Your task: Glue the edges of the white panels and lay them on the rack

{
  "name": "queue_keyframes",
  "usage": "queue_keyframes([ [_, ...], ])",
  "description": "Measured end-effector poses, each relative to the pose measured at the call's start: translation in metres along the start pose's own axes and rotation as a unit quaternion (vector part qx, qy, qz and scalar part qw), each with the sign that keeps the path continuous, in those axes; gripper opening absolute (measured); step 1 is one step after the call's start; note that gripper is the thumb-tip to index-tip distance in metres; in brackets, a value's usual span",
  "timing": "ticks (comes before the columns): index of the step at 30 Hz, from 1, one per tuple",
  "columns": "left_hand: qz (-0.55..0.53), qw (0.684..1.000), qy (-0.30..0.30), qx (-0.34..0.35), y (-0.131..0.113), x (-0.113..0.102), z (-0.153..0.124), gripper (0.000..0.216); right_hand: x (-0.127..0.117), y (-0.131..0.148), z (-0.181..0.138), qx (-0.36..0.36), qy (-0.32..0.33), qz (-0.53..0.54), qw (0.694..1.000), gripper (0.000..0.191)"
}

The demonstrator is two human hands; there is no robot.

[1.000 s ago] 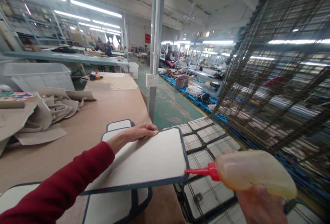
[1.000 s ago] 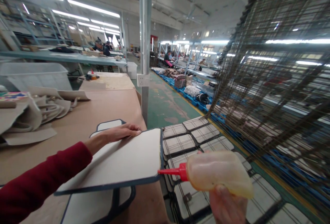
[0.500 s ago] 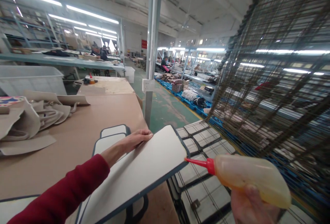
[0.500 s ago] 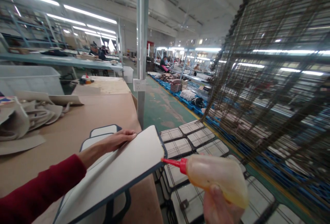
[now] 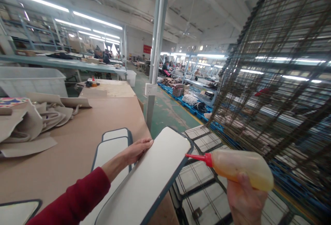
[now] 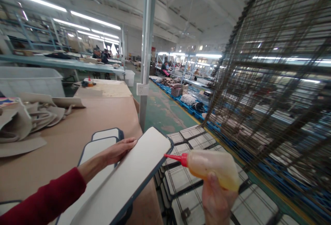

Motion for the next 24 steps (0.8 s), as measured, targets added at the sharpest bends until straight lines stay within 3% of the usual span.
queue_keyframes([
  [11,-0.030,0.999,0.020,-0.006,-0.002,-0.006,-0.012,0.048,0.007,-0.019,-0.004,0.055,0.019,0.001,0.998,0.044],
  [24,-0.030,0.999,-0.008,-0.018,-0.001,-0.018,-0.014,0.049,0.017,-0.024,-0.020,0.077,0.075,0.001,0.994,0.050],
])
Point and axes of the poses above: each hand's wrist, its own z-axis towards the middle knuckle, its own x-axis out of the palm, y = z × x, the point moved 5 cm from there along z, towards the middle knuckle, and after that the axes turned 15 degrees about -z, right-handed, at the moved point
